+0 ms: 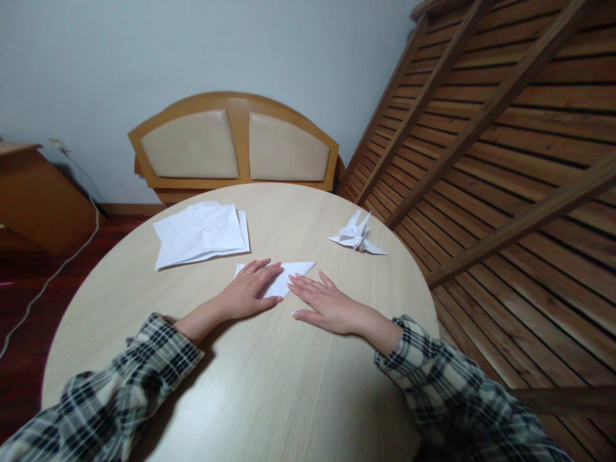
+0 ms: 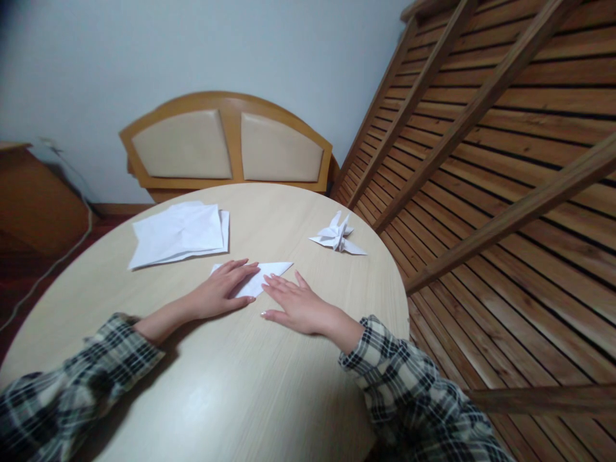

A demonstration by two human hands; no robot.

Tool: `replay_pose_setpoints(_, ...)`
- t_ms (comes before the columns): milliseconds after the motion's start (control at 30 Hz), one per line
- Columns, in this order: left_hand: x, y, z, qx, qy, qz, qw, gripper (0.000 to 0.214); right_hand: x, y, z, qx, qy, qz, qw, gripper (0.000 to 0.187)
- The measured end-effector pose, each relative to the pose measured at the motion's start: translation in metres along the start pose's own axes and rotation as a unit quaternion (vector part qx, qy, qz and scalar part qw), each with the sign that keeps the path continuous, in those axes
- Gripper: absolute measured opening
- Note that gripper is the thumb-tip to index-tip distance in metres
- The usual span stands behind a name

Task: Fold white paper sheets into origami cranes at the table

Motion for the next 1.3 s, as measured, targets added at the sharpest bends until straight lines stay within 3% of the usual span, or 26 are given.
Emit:
replay_pose_setpoints(233, 0.001, -0.001, -0.001, -0.001, 0.001, -0.003, 1.0, 0.065, 0.0, 0.017, 0.001, 0.029, 0.015, -0.041, 0.999, 0.07)
replay_pose_setpoints(667, 0.002, -0.001, -0.001, -0.001, 0.009, -0.012, 1.0, 0.063, 0.0, 0.017, 0.002, 0.029, 0.022, -0.049, 0.998, 0.069)
replay_pose_setpoints(933, 0.002, -0.001, 0.0, 0.0, 0.009, -0.017, 1.0, 0.062, 0.0, 0.04, 0.005, 0.032, 0.041, -0.111, 0.992, 0.071)
replay_pose_setpoints(1133, 0.002, -0.001, -0.001, -0.003, 0.003, -0.013, 1.0, 0.063, -0.001, 0.042, 0.003, 0.044, 0.045, -0.122, 0.991, 0.07)
replay_pose_setpoints(1300, 0.002, -0.001, 0.0, 0.0, 0.005, -0.011, 1.0, 0.062, 0.001, 0.051, 0.005, 0.07, 0.055, -0.195, 0.977, 0.075)
Point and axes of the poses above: each hand's wrist, its own x-axis away from the middle knuckle, its own z-axis out of the back of the hand, y = z × x, the point moved 7 cm from there along -x, towards the middle knuckle, and after that the axes turned 10 degrees about x, right-handed, at the moved point
